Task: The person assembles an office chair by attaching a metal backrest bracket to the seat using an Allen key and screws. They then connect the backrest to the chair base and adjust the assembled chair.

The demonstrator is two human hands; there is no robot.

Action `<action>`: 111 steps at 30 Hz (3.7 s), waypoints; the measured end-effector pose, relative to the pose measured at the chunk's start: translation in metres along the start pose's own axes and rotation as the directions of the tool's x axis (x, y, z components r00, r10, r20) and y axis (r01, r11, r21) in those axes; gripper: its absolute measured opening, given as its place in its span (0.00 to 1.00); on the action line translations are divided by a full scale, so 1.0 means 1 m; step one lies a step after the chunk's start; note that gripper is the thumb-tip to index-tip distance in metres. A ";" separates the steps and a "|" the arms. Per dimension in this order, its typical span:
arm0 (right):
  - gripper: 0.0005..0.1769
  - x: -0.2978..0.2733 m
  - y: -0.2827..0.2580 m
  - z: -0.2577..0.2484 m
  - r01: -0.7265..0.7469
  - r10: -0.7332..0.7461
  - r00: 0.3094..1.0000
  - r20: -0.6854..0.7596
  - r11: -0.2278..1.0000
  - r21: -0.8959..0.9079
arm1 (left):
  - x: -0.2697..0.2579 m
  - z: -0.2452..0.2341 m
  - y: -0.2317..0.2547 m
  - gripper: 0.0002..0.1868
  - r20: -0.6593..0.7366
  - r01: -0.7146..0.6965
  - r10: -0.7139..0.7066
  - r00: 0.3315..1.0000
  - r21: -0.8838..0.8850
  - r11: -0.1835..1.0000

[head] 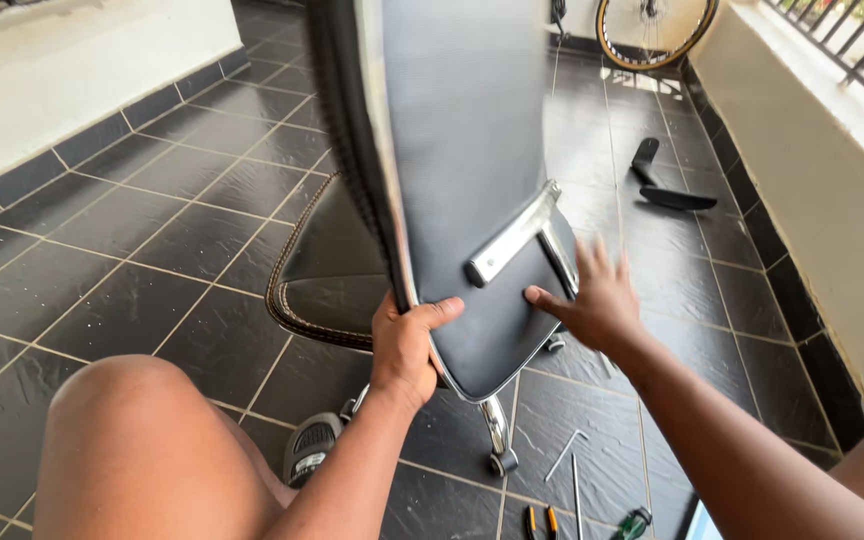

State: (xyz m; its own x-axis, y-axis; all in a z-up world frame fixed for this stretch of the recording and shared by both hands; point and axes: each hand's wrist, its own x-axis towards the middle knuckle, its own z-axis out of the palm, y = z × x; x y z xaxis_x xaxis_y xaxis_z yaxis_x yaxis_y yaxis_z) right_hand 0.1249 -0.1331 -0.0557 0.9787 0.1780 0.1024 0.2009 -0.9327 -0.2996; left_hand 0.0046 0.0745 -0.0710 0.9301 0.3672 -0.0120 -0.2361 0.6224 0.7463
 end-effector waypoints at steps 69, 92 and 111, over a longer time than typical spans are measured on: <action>0.22 -0.013 0.049 0.202 -0.599 0.139 0.646 0.750 -0.518 0.611 | 0.018 0.026 -0.024 0.31 0.677 -0.717 0.463 0.573 0.687 -0.117; 0.23 0.017 0.031 0.214 -0.622 0.329 0.578 0.747 -0.415 0.664 | 0.019 0.033 -0.015 0.32 0.711 -0.756 0.450 0.541 0.645 -0.109; 0.29 -0.019 0.024 0.229 -0.379 0.090 0.627 0.774 -0.833 0.404 | 0.016 0.027 -0.011 0.32 0.732 -0.752 0.404 0.549 0.643 -0.143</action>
State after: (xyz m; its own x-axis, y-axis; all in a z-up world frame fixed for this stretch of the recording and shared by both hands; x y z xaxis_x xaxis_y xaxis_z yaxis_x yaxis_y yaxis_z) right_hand 0.1208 -0.0872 -0.2816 0.6644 0.2706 -0.6966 -0.5210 0.8360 -0.1722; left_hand 0.0301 0.0549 -0.0616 0.6214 -0.0526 0.7817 -0.4847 -0.8097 0.3308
